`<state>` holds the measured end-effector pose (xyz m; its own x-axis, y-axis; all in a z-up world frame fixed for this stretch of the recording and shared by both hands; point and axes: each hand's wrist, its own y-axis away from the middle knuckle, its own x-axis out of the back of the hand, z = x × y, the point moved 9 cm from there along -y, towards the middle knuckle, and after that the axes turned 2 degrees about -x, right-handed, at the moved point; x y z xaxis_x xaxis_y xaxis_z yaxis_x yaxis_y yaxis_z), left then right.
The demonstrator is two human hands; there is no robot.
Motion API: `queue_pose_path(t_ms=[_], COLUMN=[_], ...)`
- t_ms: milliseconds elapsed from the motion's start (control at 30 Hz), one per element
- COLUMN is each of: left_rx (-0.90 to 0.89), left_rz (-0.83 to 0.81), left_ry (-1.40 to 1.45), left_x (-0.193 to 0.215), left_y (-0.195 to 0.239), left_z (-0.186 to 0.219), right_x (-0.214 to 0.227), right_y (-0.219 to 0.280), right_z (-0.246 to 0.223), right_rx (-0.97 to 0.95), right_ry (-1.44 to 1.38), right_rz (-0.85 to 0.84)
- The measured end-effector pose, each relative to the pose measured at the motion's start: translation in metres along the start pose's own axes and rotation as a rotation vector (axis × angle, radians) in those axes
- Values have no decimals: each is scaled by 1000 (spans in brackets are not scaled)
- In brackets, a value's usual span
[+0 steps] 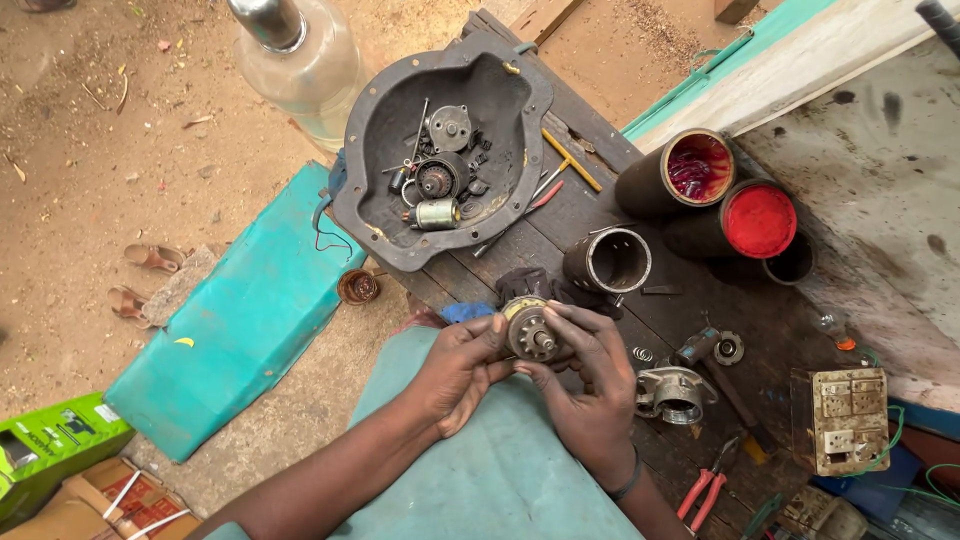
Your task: The person wipes a metal automotive component with a dark rag, turning it to clean different sides, then sets it down and handles a smaller pump-like assembly, fitting its parts together by hand and placing it near the workbench tray.
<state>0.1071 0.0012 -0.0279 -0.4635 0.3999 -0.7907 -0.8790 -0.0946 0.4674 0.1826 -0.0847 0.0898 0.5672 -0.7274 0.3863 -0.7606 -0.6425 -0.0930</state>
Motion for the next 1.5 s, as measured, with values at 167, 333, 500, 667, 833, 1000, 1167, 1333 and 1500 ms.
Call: queue_pose_path(t_ms=[167,333,500,667,833,1000,1167,1333,1500], left_rx=[-2,-32,-49,55,81,166,128,176,189], left_rz=[113,229,382,361,317,347,273,320,337], left_ry=[80,-30,-287,-224,-259,-275,-289,-301,-303], left_x=[43,92,129,160,171,182,201,216,224], left_y=[-2,-26,-51,-78,-94,-103,-125,-127,-124], left_z=[-1,34,105,127,150,152,147,143,149], right_x=[-21,-45,-59,-85,-73,-76,-60,-26,-30], right_y=[-10,-46,-73,-79,-68,-49,-13,-25,-82], right_z=[-13,37,127,188,227,222,266,278,235], right_rx=[172,-122,-420,-483,-494,-476,-586,-509,-402], right_ry=[64,-239,-393,-294,56,971,479,63,-118], right_rz=[-57,-121,163,360,471,202,405,678,640])
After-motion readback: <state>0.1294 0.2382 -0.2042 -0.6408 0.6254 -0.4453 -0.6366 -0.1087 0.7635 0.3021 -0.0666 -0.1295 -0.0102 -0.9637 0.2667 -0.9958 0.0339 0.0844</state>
